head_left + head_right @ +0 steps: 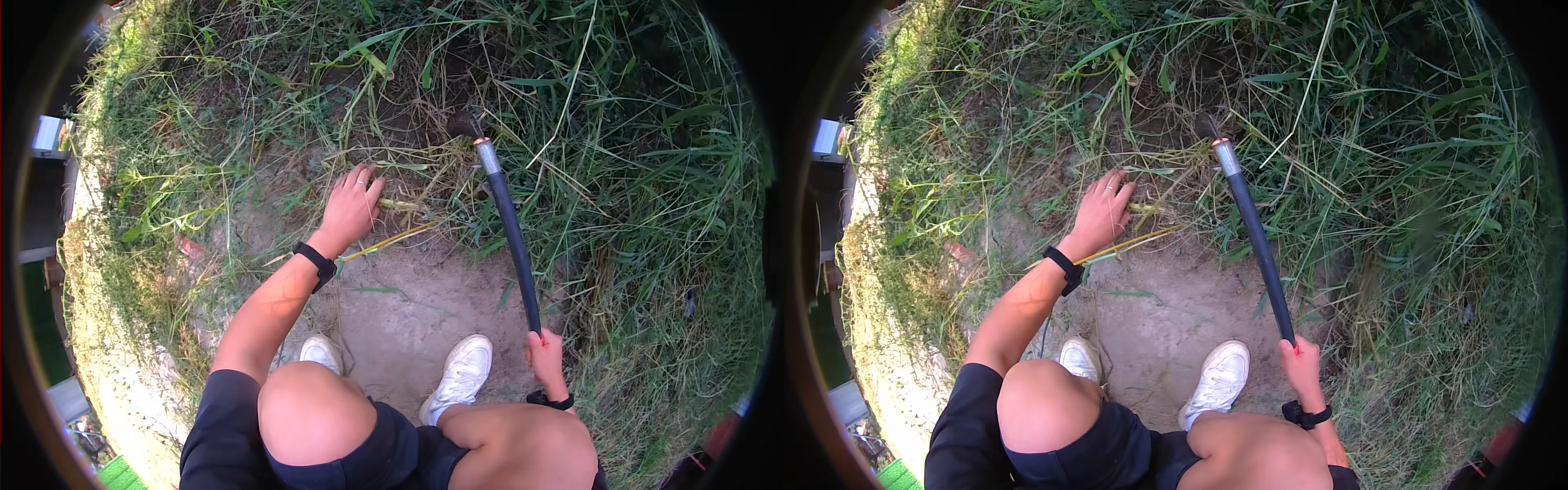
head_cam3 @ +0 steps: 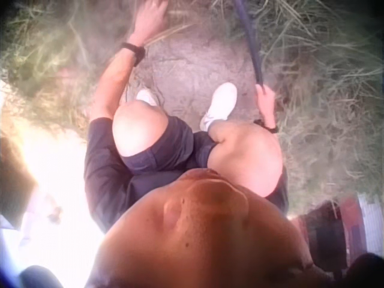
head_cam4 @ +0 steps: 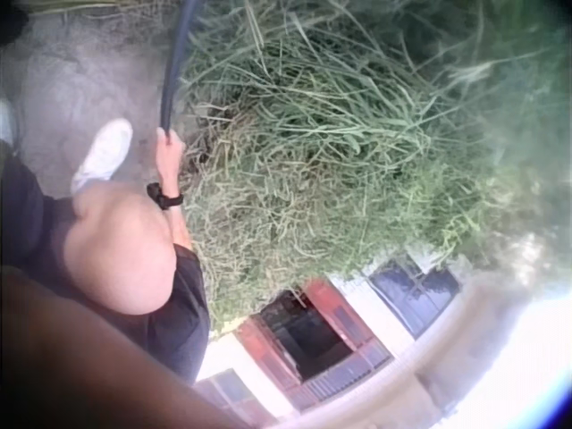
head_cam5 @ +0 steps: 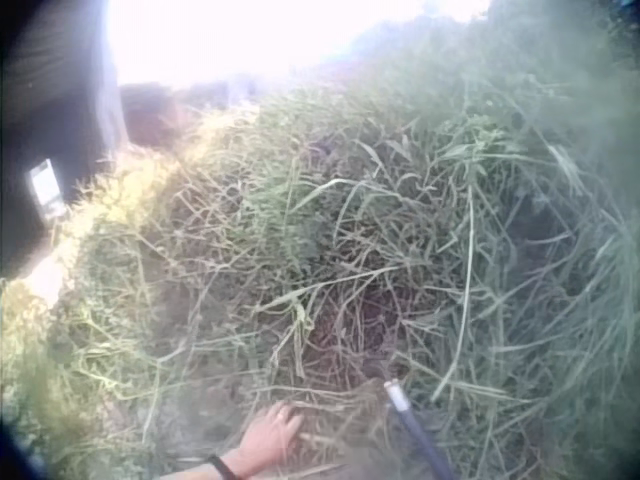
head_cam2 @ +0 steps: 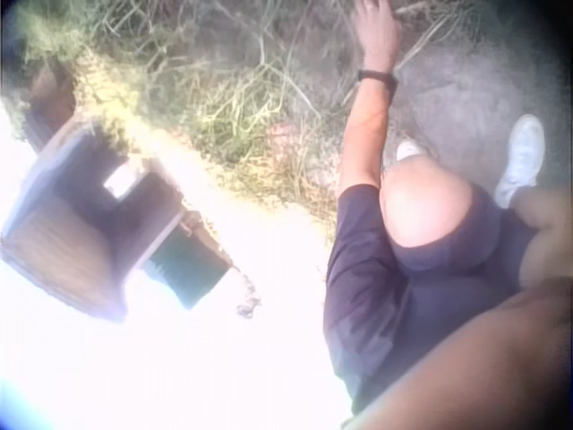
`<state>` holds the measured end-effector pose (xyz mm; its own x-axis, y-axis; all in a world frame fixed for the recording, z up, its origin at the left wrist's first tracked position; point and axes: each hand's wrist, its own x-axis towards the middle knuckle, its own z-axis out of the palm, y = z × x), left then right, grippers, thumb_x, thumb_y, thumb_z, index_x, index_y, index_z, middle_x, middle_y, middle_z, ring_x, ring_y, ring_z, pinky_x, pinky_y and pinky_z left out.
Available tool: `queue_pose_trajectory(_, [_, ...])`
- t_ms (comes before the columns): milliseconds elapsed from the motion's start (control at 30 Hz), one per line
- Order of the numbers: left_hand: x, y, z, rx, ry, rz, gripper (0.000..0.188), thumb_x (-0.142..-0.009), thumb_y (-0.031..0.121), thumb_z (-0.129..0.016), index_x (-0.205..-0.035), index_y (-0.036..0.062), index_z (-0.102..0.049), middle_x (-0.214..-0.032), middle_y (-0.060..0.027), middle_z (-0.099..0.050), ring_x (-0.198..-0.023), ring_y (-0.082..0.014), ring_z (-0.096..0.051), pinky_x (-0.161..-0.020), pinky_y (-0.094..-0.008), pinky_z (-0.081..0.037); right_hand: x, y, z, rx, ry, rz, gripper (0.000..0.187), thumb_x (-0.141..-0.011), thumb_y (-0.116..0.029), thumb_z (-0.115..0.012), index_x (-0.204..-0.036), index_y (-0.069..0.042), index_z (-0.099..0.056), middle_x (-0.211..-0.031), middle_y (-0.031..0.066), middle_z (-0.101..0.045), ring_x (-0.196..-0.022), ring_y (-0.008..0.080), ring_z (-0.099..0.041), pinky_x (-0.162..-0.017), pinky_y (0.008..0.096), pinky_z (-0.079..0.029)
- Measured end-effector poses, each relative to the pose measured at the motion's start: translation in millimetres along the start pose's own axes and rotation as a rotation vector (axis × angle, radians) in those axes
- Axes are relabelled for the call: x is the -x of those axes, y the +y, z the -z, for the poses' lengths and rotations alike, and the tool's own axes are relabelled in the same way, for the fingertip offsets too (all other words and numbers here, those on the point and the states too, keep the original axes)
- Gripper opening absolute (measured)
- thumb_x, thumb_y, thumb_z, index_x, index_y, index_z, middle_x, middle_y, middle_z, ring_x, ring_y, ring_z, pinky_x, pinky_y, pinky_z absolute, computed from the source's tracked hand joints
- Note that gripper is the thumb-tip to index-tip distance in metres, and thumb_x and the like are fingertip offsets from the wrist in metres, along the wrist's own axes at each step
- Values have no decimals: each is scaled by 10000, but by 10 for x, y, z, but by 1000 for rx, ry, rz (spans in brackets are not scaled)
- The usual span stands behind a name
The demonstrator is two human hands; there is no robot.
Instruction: The person cuts tall grass and weeds using a sickle while squatting outdoors.
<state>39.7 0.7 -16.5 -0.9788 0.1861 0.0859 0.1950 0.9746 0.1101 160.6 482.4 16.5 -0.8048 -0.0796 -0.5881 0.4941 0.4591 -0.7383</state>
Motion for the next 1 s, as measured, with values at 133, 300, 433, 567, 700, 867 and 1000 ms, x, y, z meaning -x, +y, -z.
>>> queue_pose_trajectory(133, [-77,-383,-139,-173,-177,82,581,-869,209,-643,-1423,163,-476,-1218,-140,-643,-1265,-307,-539,-1040,-520,-418,-96,-27,-56,49,-11,7,337,-961,-241,-654,-723,-29,-543,-535,-29,-499,-464,57,-473,-441,261,-371])
queue_pose_trajectory(300, [-110,-547,-56,-326,-319,-24,395,-903,205,-604,-1297,177,-587,-1105,-66,-691,-1205,-258,-571,-910,-493,-483,-109,-40,-73,-28,-37,15,314,-957,-220,-654,-735,-20,-560,-535,-24,-506,-473,57,-470,-453,261,-373])
queue_pose_trajectory(433, [-224,-684,332,-312,-438,-175,311,-922,198,-577,-1229,177,-622,-1057,-35,-689,-1162,-237,-583,-894,-446,-496,-166,-112,-40,-49,-62,4,302,-949,-219,-662,-749,-8,-579,-538,-17,-513,-489,62,-481,-467,262,-383])
queue_pose_trajectory(567, [-160,-838,877,-288,-411,-261,358,-869,130,-619,-1225,108,-589,-1107,-53,-665,-1123,-246,-592,-919,-421,-488,-157,-5,127,9,-42,85,328,-916,-249,-697,-735,4,-592,-557,-4,-539,-513,80,-493,-491,283,-407])
queue_pose_trajectory(700, [-47,-948,1305,-415,-621,-254,385,-852,96,-628,-1235,113,-591,-1237,-66,-637,-1224,-267,-558,-991,-414,-451,-180,109,192,-53,-87,-2,329,-898,-253,-706,-737,15,-603,-566,19,-555,-523,97,-498,-507,304,-418])
queue_pose_trajectory(867, [-420,-522,1658,-154,-621,-246,356,-844,54,-608,-1194,118,-611,-1183,-119,-676,-1140,-321,-615,-895,-448,-501,-289,-86,85,70,-58,157,301,-911,-232,-684,-773,23,-601,-553,37,-528,-524,111,-492,-510,320,-411])
queue_pose_trajectory(1000, [-1065,-292,1867,-39,-347,-77,194,-883,5,-508,-1067,22,-567,-979,-175,-687,-940,-385,-654,-797,-462,-528,-355,53,87,-75,-66,109,321,-929,-262,-682,-785,12,-600,-542,11,-516,-505,97,-486,-488,304,-396])
